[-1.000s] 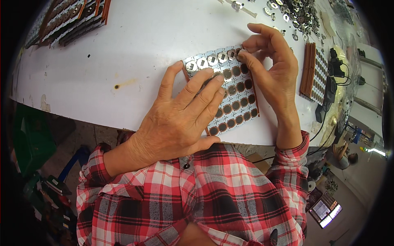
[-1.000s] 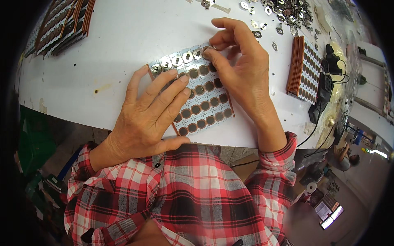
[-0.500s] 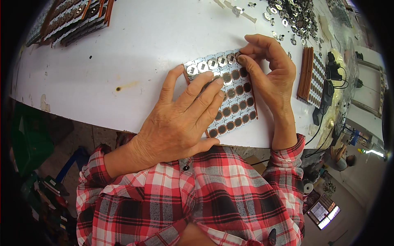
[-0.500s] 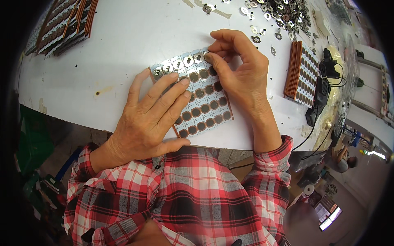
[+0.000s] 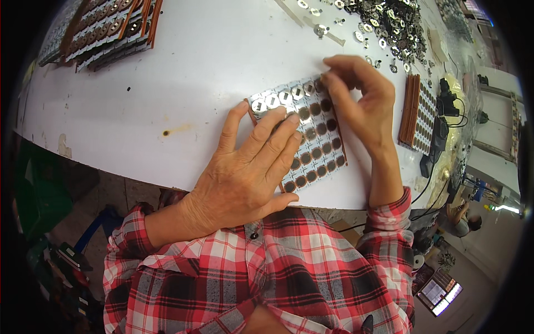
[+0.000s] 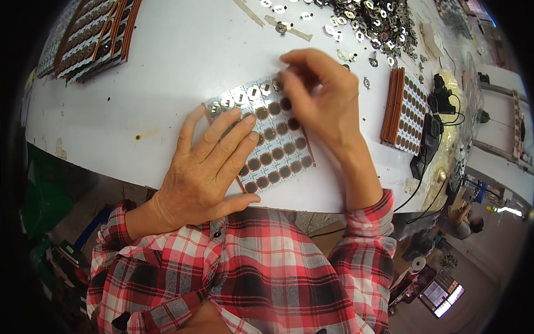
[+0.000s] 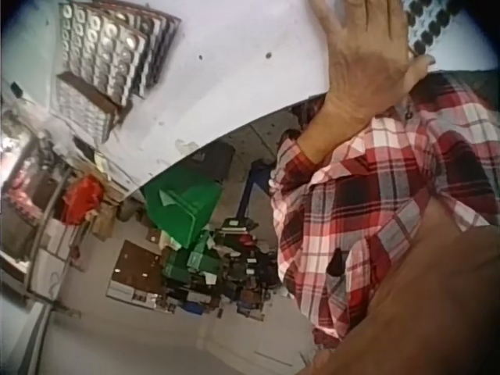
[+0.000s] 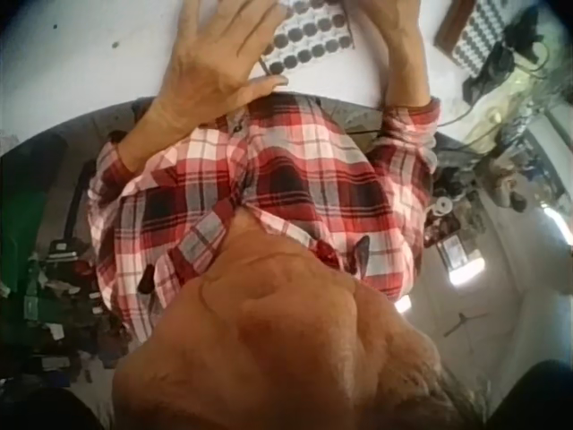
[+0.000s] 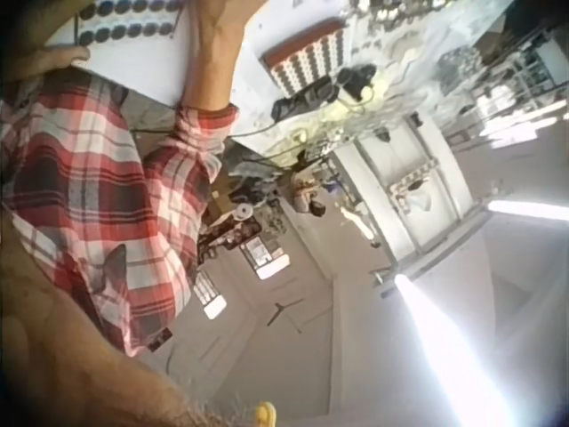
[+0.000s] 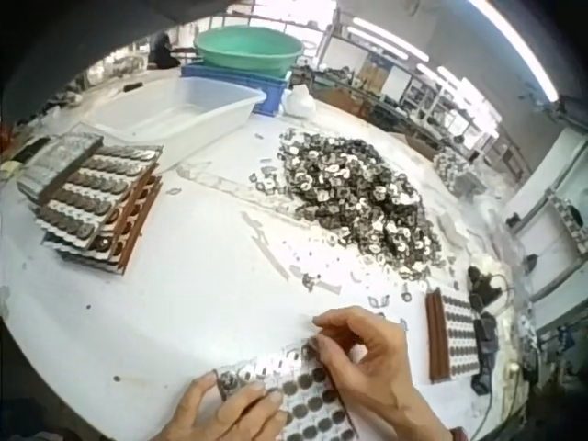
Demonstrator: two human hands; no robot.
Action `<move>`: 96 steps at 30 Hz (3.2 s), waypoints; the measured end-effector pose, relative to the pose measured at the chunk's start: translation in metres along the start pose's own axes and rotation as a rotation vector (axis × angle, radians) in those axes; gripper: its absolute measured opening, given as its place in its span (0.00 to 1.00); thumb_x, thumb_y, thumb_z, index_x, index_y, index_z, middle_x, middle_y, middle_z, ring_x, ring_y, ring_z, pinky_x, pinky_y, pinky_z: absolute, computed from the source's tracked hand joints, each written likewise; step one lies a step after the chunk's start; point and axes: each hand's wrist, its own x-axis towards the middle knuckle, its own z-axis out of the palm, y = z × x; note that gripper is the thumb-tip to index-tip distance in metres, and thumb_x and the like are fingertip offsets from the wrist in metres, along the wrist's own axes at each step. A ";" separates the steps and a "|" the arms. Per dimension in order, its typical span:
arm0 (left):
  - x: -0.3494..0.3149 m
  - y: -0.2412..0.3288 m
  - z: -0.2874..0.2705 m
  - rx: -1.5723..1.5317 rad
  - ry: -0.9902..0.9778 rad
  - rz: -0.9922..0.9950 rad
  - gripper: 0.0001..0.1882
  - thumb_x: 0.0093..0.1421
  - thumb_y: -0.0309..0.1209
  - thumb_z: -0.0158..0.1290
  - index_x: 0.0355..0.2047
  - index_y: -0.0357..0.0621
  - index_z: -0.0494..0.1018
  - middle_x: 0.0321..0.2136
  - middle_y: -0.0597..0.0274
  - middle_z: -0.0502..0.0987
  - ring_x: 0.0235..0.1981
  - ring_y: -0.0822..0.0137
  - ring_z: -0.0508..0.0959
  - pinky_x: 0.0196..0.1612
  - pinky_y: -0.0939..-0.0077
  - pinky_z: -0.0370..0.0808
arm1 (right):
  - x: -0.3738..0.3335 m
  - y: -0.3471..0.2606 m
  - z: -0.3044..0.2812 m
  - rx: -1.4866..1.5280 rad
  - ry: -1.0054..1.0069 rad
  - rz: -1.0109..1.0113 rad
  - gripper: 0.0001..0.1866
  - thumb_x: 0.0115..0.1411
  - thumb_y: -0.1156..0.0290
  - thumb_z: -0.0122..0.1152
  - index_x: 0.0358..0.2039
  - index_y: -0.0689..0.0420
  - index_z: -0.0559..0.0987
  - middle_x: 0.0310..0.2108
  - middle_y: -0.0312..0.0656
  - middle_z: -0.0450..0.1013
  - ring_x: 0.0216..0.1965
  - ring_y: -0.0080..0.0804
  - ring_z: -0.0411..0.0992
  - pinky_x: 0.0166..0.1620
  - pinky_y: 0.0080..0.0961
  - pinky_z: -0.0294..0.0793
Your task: The person inserts small circular metal pieces into a grid-like assembly board by hand.
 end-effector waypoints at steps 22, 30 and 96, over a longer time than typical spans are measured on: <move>-0.010 -0.004 0.008 -0.044 0.265 -0.031 0.34 0.37 0.39 0.72 0.44 0.30 0.80 0.49 0.47 0.77 0.55 0.49 0.75 0.60 0.43 0.73 | 0.006 -0.043 0.014 0.611 -0.343 0.345 0.09 0.68 0.77 0.66 0.47 0.66 0.82 0.32 0.38 0.80 0.26 0.20 0.79 0.25 0.18 0.82; -0.017 -0.001 0.022 0.084 0.401 0.073 0.26 0.38 0.37 0.69 0.36 0.30 0.82 0.42 0.48 0.82 0.48 0.51 0.81 0.50 0.55 0.79 | -0.001 -0.042 0.032 0.669 -0.340 0.360 0.09 0.67 0.77 0.67 0.46 0.67 0.83 0.33 0.42 0.82 0.24 0.23 0.80 0.24 0.19 0.83; -0.018 -0.002 0.027 0.081 0.417 0.088 0.22 0.39 0.33 0.68 0.32 0.28 0.80 0.37 0.44 0.81 0.49 0.47 0.81 0.58 0.41 0.77 | -0.018 -0.052 0.056 0.259 -0.200 0.032 0.09 0.65 0.84 0.66 0.45 0.65 0.83 0.35 0.36 0.82 0.36 0.16 0.79 0.39 0.14 0.78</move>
